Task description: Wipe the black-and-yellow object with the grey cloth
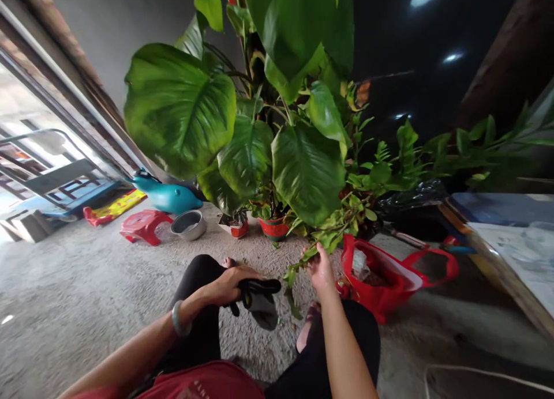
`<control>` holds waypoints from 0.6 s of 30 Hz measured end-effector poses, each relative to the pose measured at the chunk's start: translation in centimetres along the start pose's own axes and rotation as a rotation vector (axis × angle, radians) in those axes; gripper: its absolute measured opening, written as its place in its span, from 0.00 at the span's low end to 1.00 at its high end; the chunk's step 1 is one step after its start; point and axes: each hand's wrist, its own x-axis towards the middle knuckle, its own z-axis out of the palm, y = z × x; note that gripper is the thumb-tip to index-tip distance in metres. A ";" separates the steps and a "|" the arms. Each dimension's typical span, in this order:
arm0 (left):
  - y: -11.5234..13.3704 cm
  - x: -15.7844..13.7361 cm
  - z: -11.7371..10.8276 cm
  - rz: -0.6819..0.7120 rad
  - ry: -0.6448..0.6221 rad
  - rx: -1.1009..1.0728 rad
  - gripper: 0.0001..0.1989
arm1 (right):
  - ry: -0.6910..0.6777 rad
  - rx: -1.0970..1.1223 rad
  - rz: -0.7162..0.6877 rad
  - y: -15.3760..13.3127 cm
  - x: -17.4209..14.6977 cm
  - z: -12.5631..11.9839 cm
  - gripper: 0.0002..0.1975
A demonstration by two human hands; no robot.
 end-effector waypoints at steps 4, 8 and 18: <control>-0.1 -0.7 0.6 -0.213 0.398 -0.398 0.28 | 0.092 -0.119 -0.032 2.2 -2.9 -2.0 0.12; 0.9 0.5 0.7 -0.212 0.703 -0.709 0.23 | 0.084 -0.194 -0.106 4.0 -8.1 -2.5 0.22; 6.1 -1.0 8.5 0.085 0.686 -0.144 0.47 | -0.211 -0.294 -0.230 6.8 -19.1 6.0 0.29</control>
